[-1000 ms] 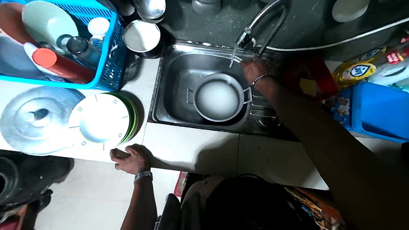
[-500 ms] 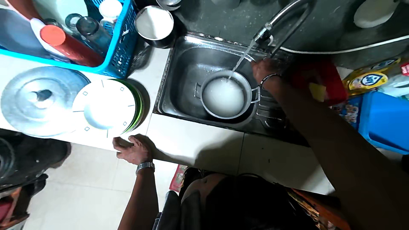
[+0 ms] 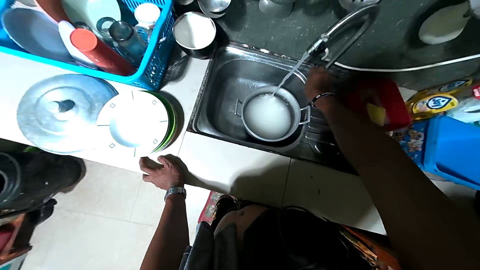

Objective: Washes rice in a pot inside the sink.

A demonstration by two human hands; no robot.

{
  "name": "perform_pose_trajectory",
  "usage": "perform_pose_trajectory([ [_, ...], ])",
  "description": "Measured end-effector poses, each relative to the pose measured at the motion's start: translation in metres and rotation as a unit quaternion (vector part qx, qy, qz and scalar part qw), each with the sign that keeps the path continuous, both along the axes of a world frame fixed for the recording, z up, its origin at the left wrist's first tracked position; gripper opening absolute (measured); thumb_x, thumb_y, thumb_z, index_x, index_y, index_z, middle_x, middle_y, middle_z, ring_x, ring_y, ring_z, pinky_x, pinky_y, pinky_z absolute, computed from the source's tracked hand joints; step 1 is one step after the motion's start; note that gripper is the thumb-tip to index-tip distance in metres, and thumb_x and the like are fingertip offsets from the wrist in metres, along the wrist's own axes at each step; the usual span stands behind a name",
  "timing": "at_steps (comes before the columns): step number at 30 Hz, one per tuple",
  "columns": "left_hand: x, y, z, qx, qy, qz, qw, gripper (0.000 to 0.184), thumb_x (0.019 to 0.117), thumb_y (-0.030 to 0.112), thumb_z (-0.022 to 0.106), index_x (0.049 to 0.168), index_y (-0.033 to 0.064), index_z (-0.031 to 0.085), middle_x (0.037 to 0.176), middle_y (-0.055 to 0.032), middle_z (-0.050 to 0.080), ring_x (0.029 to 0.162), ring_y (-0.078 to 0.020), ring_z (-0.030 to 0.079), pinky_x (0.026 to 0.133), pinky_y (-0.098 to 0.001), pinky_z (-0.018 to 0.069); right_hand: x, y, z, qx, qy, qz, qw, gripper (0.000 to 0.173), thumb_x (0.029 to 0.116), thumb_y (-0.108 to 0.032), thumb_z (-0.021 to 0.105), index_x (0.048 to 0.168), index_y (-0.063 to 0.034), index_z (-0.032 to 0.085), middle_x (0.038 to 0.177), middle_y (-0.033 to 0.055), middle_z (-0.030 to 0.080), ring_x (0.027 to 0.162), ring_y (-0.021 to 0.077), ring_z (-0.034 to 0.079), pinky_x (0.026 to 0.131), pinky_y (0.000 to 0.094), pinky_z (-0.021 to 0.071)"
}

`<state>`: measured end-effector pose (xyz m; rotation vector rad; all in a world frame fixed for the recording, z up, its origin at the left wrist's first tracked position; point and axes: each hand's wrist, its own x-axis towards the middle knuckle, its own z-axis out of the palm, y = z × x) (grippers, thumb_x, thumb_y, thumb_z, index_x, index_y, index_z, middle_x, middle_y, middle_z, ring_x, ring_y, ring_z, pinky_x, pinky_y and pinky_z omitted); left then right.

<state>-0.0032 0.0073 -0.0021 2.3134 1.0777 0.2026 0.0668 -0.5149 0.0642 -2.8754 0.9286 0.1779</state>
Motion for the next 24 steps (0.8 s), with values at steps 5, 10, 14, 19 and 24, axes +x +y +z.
perform_pose_trajectory([
  [5,0.000,-0.001,0.001,-0.003,0.003,0.003,1.000,0.059,0.1059,0.043,0.049,0.159,0.0203,0.036,0.151,-0.0311,0.043,0.128,-0.0458,0.056,0.099,-0.0533,0.0521,-0.007,0.005,0.011,0.003,-0.007,-0.028,1.000,0.040,0.1037,-0.018,0.049,0.140,-0.0064,0.059,0.149,0.0260,0.049,0.125,0.0481,0.058,0.099,0.0662,0.0483],
  [10,-0.002,0.000,0.003,-0.011,0.013,-0.005,1.000,0.062,0.1060,0.044,0.048,0.160,0.0186,0.033,0.152,-0.0320,0.041,0.130,-0.0472,0.055,0.101,-0.0545,0.0515,-0.014,-0.006,0.016,-0.001,-0.009,-0.036,0.999,0.040,0.1048,-0.018,0.047,0.141,-0.0031,0.056,0.146,0.0287,0.051,0.130,0.0482,0.055,0.102,0.0674,0.0458],
  [14,-0.002,0.001,0.002,-0.006,0.013,-0.002,1.000,0.062,0.1057,0.045,0.048,0.160,0.0210,0.033,0.152,-0.0311,0.041,0.128,-0.0467,0.056,0.099,-0.0544,0.0521,-0.030,-0.016,0.025,0.005,-0.039,-0.047,0.998,0.039,0.1067,-0.023,0.044,0.135,-0.0012,0.060,0.137,0.0288,0.059,0.129,0.0468,0.057,0.104,0.0675,0.0436],
  [19,-0.002,0.002,-0.002,0.009,0.026,-0.007,1.000,0.061,0.1059,0.046,0.046,0.160,0.0231,0.032,0.151,-0.0304,0.042,0.126,-0.0468,0.057,0.097,-0.0559,0.0521,-0.039,-0.033,0.017,0.051,-0.084,-0.094,0.991,0.039,0.1077,-0.027,0.046,0.133,-0.0031,0.062,0.133,0.0258,0.063,0.129,0.0415,0.058,0.108,0.0614,0.0422],
  [24,0.000,0.003,-0.003,-0.005,0.021,-0.004,1.000,0.061,0.1053,0.047,0.045,0.160,0.0253,0.032,0.153,-0.0292,0.040,0.126,-0.0472,0.056,0.097,-0.0585,0.0517,-0.043,0.012,0.024,-0.009,-0.147,-0.116,0.982,0.047,0.1059,-0.036,0.047,0.141,-0.0062,0.057,0.141,0.0193,0.060,0.136,0.0329,0.053,0.115,0.0516,0.0386],
])
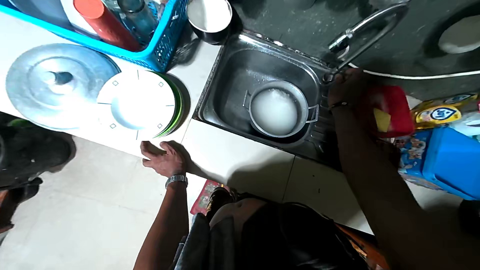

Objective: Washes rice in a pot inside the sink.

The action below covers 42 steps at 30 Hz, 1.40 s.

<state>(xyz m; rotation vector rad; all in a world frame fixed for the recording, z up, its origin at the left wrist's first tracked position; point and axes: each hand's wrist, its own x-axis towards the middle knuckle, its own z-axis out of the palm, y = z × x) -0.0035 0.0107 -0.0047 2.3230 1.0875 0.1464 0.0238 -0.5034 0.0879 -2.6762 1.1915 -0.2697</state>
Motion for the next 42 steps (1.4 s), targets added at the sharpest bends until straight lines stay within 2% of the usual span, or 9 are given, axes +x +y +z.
perform_pose_trajectory([
  [3,0.000,0.001,-0.001,0.004,0.009,0.000,1.000,0.061,0.1052,0.048,0.044,0.161,0.0264,0.031,0.153,-0.0293,0.040,0.125,-0.0477,0.056,0.095,-0.0602,0.0519,-0.004,0.062,-0.022,0.085,0.027,0.167,0.982,0.045,0.1095,-0.025,0.043,0.144,0.0028,0.051,0.140,0.0252,0.058,0.134,0.0367,0.055,0.115,0.0489,0.0413],
  [7,0.002,0.000,0.000,0.003,0.015,0.006,1.000,0.062,0.1049,0.049,0.046,0.161,0.0272,0.030,0.153,-0.0286,0.040,0.126,-0.0468,0.056,0.096,-0.0589,0.0521,0.022,0.127,-0.081,0.240,0.160,0.267,0.920,0.049,0.1054,-0.021,0.054,0.150,-0.0025,0.049,0.138,0.0260,0.059,0.129,0.0405,0.058,0.109,0.0568,0.0456],
  [12,0.003,0.001,-0.001,0.006,0.015,0.005,1.000,0.062,0.1055,0.047,0.046,0.161,0.0249,0.030,0.152,-0.0292,0.041,0.124,-0.0469,0.058,0.095,-0.0577,0.0529,0.049,0.159,-0.106,0.231,0.235,0.225,0.917,0.054,0.1037,-0.026,0.058,0.154,-0.0083,0.046,0.149,0.0264,0.049,0.135,0.0416,0.052,0.109,0.0557,0.0455],
  [19,0.003,0.002,-0.002,0.007,0.020,0.001,1.000,0.062,0.1051,0.047,0.044,0.161,0.0257,0.029,0.153,-0.0285,0.040,0.123,-0.0457,0.058,0.095,-0.0572,0.0529,0.038,0.125,-0.117,0.185,0.231,0.107,0.949,0.061,0.1001,-0.040,0.062,0.147,-0.0030,0.052,0.149,0.0318,0.045,0.133,0.0462,0.052,0.105,0.0611,0.0468],
  [22,0.004,0.003,-0.003,0.008,0.026,0.003,1.000,0.062,0.1049,0.047,0.045,0.161,0.0258,0.029,0.154,-0.0287,0.039,0.123,-0.0462,0.058,0.095,-0.0573,0.0528,0.032,0.117,-0.117,0.161,0.224,0.050,0.960,0.065,0.1000,-0.043,0.060,0.147,0.0011,0.050,0.150,0.0309,0.046,0.138,0.0457,0.048,0.110,0.0605,0.0427],
  [28,0.006,0.001,0.001,0.010,0.034,0.009,0.999,0.061,0.1055,0.046,0.045,0.161,0.0248,0.029,0.154,-0.0293,0.039,0.122,-0.0463,0.059,0.093,-0.0563,0.0537,0.049,0.125,-0.117,0.150,0.238,-0.041,0.959,0.082,0.0962,-0.056,0.059,0.151,0.0029,0.042,0.157,0.0302,0.036,0.136,0.0429,0.050,0.106,0.0569,0.0463],
  [34,0.007,0.002,-0.002,0.011,0.036,0.014,0.999,0.062,0.1051,0.047,0.045,0.161,0.0257,0.030,0.153,-0.0285,0.040,0.123,-0.0459,0.059,0.093,-0.0572,0.0533,0.070,0.136,-0.122,0.162,0.246,0.038,0.955,0.072,0.1000,-0.051,0.055,0.149,0.0009,0.047,0.152,0.0309,0.044,0.138,0.0444,0.049,0.106,0.0580,0.0465],
  [37,0.007,0.002,-0.003,0.011,0.039,0.015,0.999,0.062,0.1051,0.047,0.046,0.161,0.0257,0.029,0.153,-0.0286,0.040,0.123,-0.0460,0.058,0.094,-0.0574,0.0528,0.071,0.142,-0.125,0.166,0.238,0.092,0.953,0.067,0.0987,-0.046,0.060,0.151,-0.0057,0.048,0.155,0.0288,0.040,0.136,0.0446,0.049,0.104,0.0582,0.0480],
  [42,0.006,0.004,-0.006,0.018,0.039,0.005,0.999,0.064,0.1051,0.048,0.046,0.162,0.0247,0.028,0.153,-0.0290,0.040,0.125,-0.0466,0.057,0.096,-0.0578,0.0520,0.046,0.145,-0.126,0.156,0.229,0.258,0.926,0.049,0.0971,-0.024,0.065,0.145,-0.0152,0.059,0.152,0.0253,0.044,0.132,0.0463,0.051,0.099,0.0616,0.0506],
])
